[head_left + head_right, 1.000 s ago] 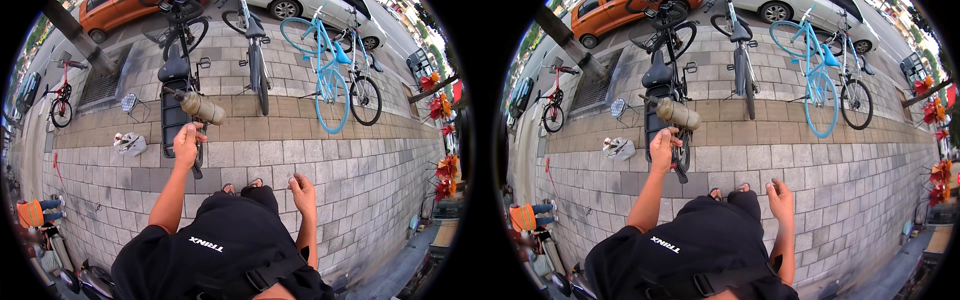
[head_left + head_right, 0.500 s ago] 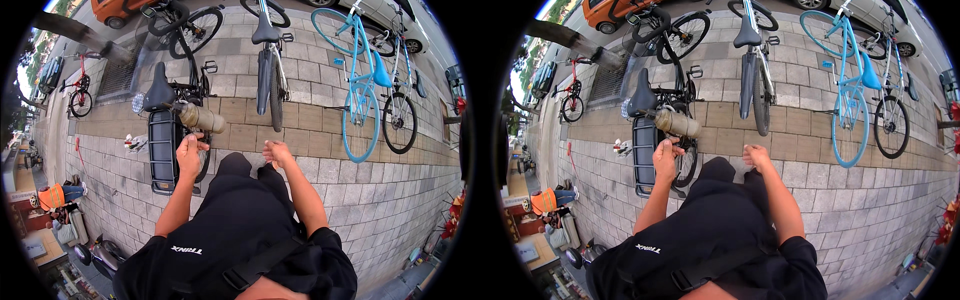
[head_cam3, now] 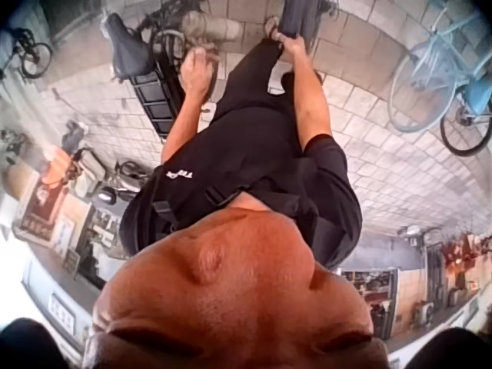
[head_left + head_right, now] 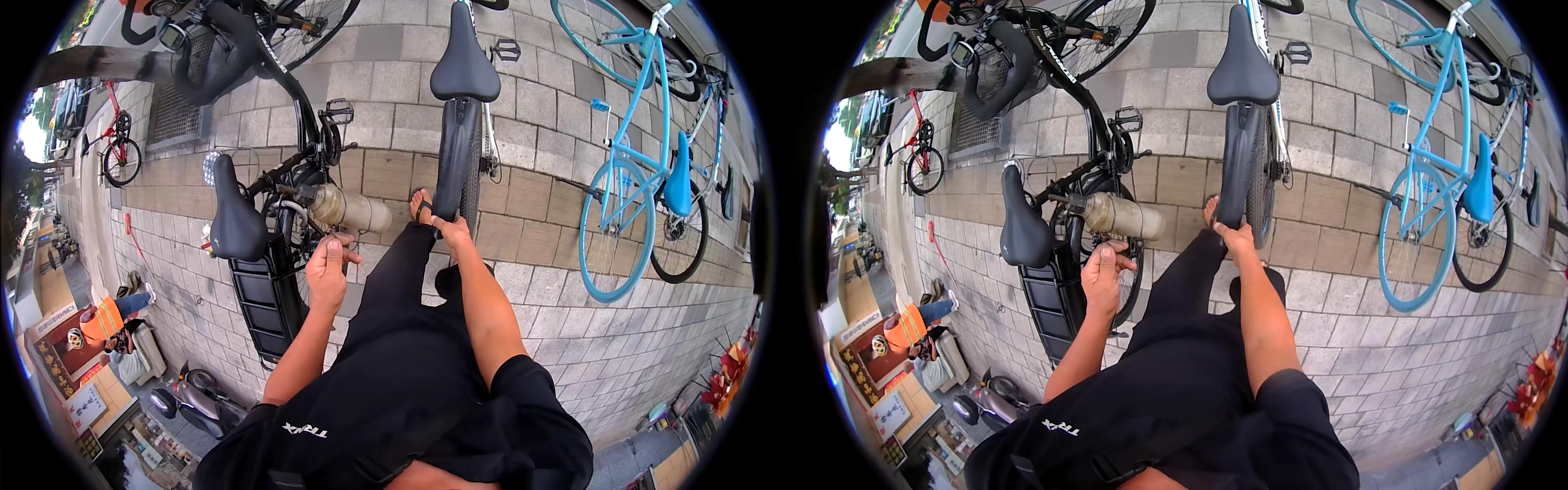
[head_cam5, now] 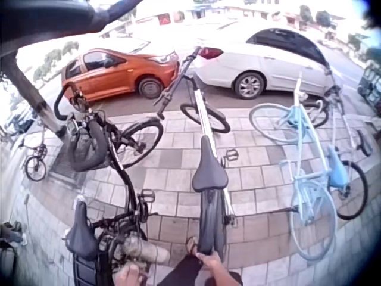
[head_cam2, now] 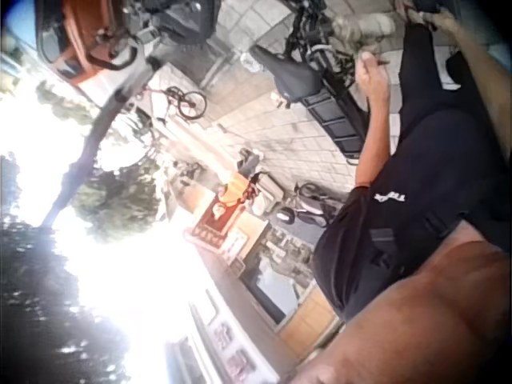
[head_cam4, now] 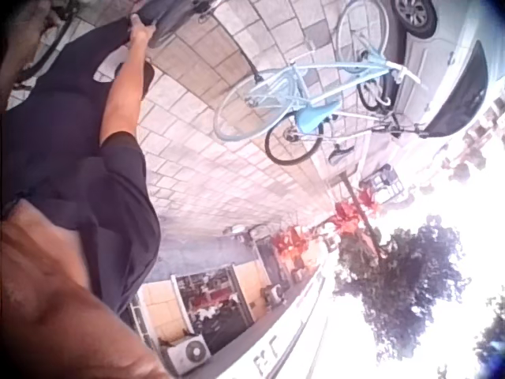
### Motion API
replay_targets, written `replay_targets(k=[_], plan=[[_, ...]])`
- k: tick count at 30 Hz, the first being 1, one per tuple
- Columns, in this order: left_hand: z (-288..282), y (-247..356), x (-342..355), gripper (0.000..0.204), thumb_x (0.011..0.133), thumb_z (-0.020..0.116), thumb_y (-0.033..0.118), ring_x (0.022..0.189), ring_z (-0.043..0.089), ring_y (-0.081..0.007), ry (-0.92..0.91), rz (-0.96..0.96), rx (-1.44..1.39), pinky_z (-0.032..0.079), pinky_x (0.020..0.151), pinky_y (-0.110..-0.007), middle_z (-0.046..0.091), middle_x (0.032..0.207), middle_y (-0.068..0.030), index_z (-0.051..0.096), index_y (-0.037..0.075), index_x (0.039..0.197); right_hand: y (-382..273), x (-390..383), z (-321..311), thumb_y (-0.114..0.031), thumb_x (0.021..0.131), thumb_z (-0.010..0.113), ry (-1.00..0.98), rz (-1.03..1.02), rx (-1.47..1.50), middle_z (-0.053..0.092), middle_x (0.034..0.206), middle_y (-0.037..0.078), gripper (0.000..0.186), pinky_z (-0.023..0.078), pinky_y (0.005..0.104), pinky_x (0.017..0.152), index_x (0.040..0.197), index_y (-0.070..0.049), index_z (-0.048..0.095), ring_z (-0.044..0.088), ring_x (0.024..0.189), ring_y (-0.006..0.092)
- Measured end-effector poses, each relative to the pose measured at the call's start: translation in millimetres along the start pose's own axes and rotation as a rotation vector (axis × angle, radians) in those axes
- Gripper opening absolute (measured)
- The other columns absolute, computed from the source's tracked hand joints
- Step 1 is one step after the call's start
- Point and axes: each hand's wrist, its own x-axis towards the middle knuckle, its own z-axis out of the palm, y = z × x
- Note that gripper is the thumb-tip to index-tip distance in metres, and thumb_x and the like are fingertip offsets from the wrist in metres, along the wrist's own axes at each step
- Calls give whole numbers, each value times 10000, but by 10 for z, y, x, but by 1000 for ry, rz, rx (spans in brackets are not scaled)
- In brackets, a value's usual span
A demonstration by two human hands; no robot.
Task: The person walks from inside a bicycle shop to the sidewalk outside. They pick up a lubricant bottle and apply it to the chain of a black cargo bicycle while rotating the pedals. After lubricating, they place the bottle in a bucket, pick up a pair of pliers, and briefly inspect the bicycle's handlebars and display unit before riding away.
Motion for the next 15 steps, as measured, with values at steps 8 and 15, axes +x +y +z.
replay_targets(k=[8, 15], plan=[[164, 178, 587, 374, 1118, 487, 302, 762, 658, -116, -87, -23, 215, 508, 716, -268, 690, 1074, -90, 658, -31, 1104, 154, 62, -212, -485, 800, 804, 210, -136, -206, 679, 1160, 341, 838, 515, 442, 988, 1289, 122, 500, 679, 1134, 435], [409, 240, 658, 350, 1117, 490, 265, 786, 667, -140, -151, 0, 181, 521, 741, -275, 674, 1104, -92, 657, -42, 1102, 218, 208, -911, -478, 816, 760, 184, -261, -366, 593, 1341, 373, 1023, 448, 411, 1117, 1499, 156, 338, 562, 1338, 426]])
